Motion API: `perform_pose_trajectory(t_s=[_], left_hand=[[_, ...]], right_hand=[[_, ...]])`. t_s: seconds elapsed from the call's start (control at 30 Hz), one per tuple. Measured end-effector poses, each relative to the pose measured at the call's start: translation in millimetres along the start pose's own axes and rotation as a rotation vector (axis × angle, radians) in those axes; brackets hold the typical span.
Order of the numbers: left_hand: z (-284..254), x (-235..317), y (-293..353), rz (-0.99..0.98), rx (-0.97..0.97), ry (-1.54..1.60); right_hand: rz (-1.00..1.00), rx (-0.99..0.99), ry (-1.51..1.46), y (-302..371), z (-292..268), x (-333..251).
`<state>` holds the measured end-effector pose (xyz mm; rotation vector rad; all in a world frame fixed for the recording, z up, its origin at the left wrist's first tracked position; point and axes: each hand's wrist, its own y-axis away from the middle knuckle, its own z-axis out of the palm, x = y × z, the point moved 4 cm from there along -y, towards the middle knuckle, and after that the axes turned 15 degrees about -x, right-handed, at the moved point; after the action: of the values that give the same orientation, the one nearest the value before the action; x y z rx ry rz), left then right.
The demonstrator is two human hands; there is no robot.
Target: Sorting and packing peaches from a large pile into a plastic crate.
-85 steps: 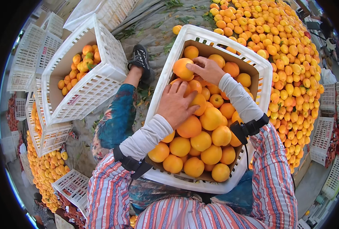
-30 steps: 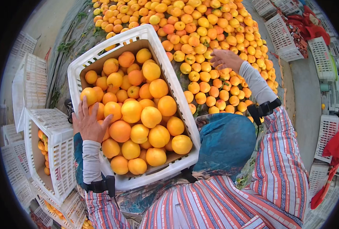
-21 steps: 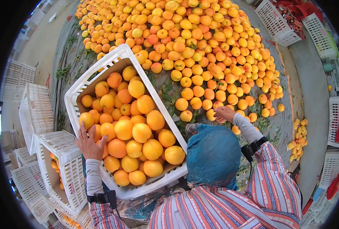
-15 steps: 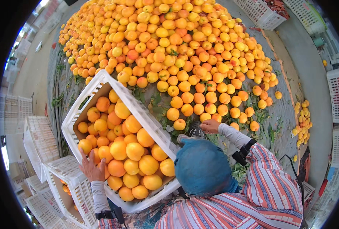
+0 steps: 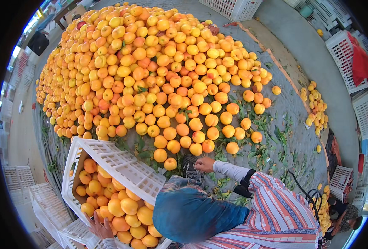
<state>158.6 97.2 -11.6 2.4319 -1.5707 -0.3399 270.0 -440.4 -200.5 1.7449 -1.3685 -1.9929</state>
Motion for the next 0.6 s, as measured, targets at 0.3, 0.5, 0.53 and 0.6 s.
perform_pose_trajectory(t_s=[0.3, 0.5, 0.53, 0.6], left_hand=[[3.7, -5.5, -5.7, 0.049, 0.004, -0.117], [-6.6, -0.9, -2.8, 0.232, 0.114, -0.139], [-3.8, 2.6, -5.6, 0.212, 0.099, -0.147], [-13.7, 7.5, -0.2, 0.148, 0.041, -0.138]], right_hand=[[-0.226, 0.663, -0.082, 29.3, -117.6, -26.0], [-0.116, 1.125, 0.365, 16.2, -314.0, -79.7], [-0.028, 1.173, 0.521, 10.4, -341.4, -72.3], [0.158, 1.081, 0.612, -12.0, -365.8, -78.9]])
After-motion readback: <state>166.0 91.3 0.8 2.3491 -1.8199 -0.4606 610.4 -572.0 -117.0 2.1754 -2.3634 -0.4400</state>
